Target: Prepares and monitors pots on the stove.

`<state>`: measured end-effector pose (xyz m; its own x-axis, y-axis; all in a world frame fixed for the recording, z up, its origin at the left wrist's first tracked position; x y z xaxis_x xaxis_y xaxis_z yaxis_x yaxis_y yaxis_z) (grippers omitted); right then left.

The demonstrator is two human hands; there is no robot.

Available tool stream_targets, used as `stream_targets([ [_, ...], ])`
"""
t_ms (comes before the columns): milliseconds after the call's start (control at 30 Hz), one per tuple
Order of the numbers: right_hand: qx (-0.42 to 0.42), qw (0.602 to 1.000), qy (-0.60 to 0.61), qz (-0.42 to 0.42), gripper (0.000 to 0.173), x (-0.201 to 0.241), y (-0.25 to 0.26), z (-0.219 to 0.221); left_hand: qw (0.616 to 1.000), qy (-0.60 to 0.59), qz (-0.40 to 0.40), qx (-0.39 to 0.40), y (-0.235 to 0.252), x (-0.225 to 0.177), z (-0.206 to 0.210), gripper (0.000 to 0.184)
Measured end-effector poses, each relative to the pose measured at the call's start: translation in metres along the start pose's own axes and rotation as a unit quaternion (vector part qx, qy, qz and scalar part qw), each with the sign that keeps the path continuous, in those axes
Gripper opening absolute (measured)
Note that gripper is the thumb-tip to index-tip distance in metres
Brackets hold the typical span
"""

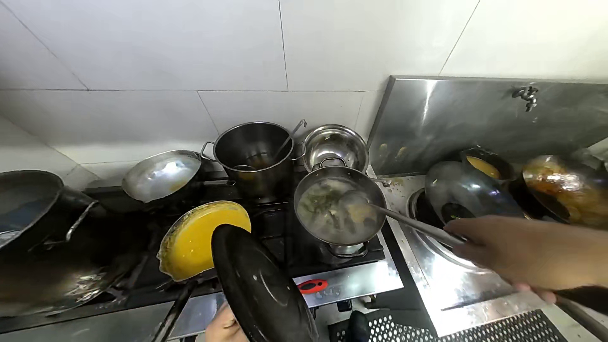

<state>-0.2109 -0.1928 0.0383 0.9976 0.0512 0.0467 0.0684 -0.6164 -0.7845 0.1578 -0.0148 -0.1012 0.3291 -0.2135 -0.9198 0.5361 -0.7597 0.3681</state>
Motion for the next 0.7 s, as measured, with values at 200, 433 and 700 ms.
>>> stream_targets([
  [200, 0.091, 0.957, 0.276, -0.017, 0.021, -0.003, -0.013, 0.005, 1.0, -0.021, -0.01, 0.011, 0.005, -0.003, 0.003, 0.012],
  [433, 0.185, 0.835, 0.494, -0.156, 0.031, -0.009, -0.003, 0.063, 0.998, -0.052, -0.007, 0.034, 0.012, 0.007, 0.011, 0.009],
  [700, 0.117, 0.81, 0.526, -0.23, 0.035, -0.014, -0.014, 0.079, 0.998, -0.048, -0.014, 0.03, 0.02, 0.006, 0.016, 0.007],
])
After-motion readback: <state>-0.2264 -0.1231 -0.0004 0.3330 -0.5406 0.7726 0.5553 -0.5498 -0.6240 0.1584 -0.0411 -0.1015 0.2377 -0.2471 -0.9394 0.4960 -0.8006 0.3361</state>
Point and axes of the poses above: each hand's wrist, its own y-axis towards the middle knuckle, its own z-axis out of the palm, x = y × z, the point moved 8 cm from there along y, towards the middle knuckle
